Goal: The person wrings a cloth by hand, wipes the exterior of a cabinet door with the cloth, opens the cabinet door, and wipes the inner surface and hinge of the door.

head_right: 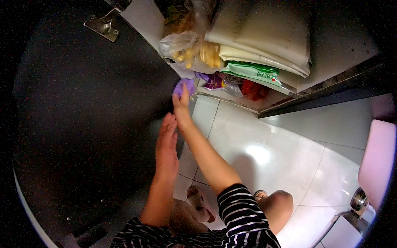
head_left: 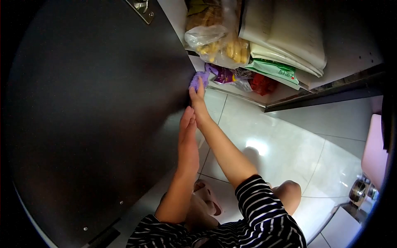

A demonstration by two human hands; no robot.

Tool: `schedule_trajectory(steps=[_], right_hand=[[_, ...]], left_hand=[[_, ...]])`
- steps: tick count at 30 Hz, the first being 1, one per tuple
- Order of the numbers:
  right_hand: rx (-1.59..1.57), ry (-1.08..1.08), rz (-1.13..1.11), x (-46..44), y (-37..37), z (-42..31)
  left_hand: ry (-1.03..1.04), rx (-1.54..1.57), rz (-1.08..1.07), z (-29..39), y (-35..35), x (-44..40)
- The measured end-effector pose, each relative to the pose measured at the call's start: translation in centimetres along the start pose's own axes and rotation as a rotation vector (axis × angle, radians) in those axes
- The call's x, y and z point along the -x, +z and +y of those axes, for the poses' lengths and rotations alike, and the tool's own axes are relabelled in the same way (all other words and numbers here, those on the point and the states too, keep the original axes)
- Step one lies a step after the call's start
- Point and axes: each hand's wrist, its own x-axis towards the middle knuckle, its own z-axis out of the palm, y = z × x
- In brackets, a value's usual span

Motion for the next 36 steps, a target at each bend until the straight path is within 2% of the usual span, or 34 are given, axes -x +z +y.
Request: schedule_trajectory(steps=[1, 2, 3, 7, 8, 10, 11, 13, 15, 17, 21, 23, 24, 25, 27, 28, 31, 32, 35, 36], right_hand=[[0.068, -0.010, -0.015, 0.6, 0.4, -0.8], [0.135, -0.189, -0.085, 1.4, 0.9, -1.3], [0.160, -0.238, -0.139, 3.2, 1.7, -3.9], [0.181, -0.227, -0.441, 8.0, 2.8, -11.2], [0.191, -0.260, -0.445, 7.9, 2.6, -11.0], [0.204, -0.313, -0.460, 7.8, 2.3, -9.5], [0.186, -0.326, -0.387, 7.2, 2.2, -8.3], [0.152, -0.349, -0.241, 4.9, 1.8, -4.4], [0.006, -0.228, -0.137, 2.5, 0.7, -0.3], [-0.272, 0.104, -0.085, 1.8, -0.4, 2.8], [0.039, 0.005, -0.182, 5.5, 0.2, -1.4], [0.148, -0.140, -0.272, 9.5, 1.5, -5.7], [0.183, -0.141, -0.334, 10.7, 2.0, -6.9], [0.220, -0.232, -0.379, 11.3, 2.4, -7.6], [0.292, -0.418, -0.460, 12.1, 2.8, -8.1], [0.323, -0.467, -0.437, 11.8, 3.0, -7.3], [0.356, -0.351, -0.166, 7.8, 4.0, -4.8], [0.272, -0.350, -0.103, 5.4, 3.6, -3.9], [-0.046, -0.142, -0.066, 1.8, 2.4, -3.0], [-0.058, -0.091, -0.080, 2.2, 2.4, -3.0]], left_hand=[[0.037, -0.034, 0.023, 0.0, 0.0, 0.0], [0.100, -0.047, 0.063, 0.5, 0.3, 0.2], [0.162, -0.060, 0.106, 1.3, 0.8, 0.5], [0.492, -0.016, 0.166, 0.8, 0.0, 2.0], [0.503, 0.050, 0.137, 1.1, 0.3, 2.5], [0.450, -0.095, 0.135, 0.8, 0.2, 2.7], [0.424, -0.166, 0.136, 0.7, 0.1, 2.8], [0.301, -0.111, 0.091, 0.2, -0.1, 2.3], [0.268, -0.146, 0.104, -1.3, -0.7, 2.1], [0.263, -0.220, 0.093, -1.3, -0.4, 2.1], [0.416, -0.323, 0.164, 1.0, 1.2, 2.6], [0.437, -0.148, 0.228, 1.0, 0.8, 2.9], [0.571, -0.218, 0.271, 1.1, 0.4, 3.5], [0.686, -0.308, 0.300, 1.1, -0.5, 4.4], [0.809, -0.417, 0.324, 1.0, -1.9, 6.1], [0.795, -0.431, 0.350, 1.0, -2.5, 6.4], [0.716, -0.442, 0.397, 0.9, -3.6, 7.5], [0.663, -0.425, 0.391, 1.0, -3.7, 8.2], [0.598, -0.390, 0.406, 1.3, -3.5, 9.6], [0.600, -0.392, 0.406, 1.4, -3.7, 10.0]])
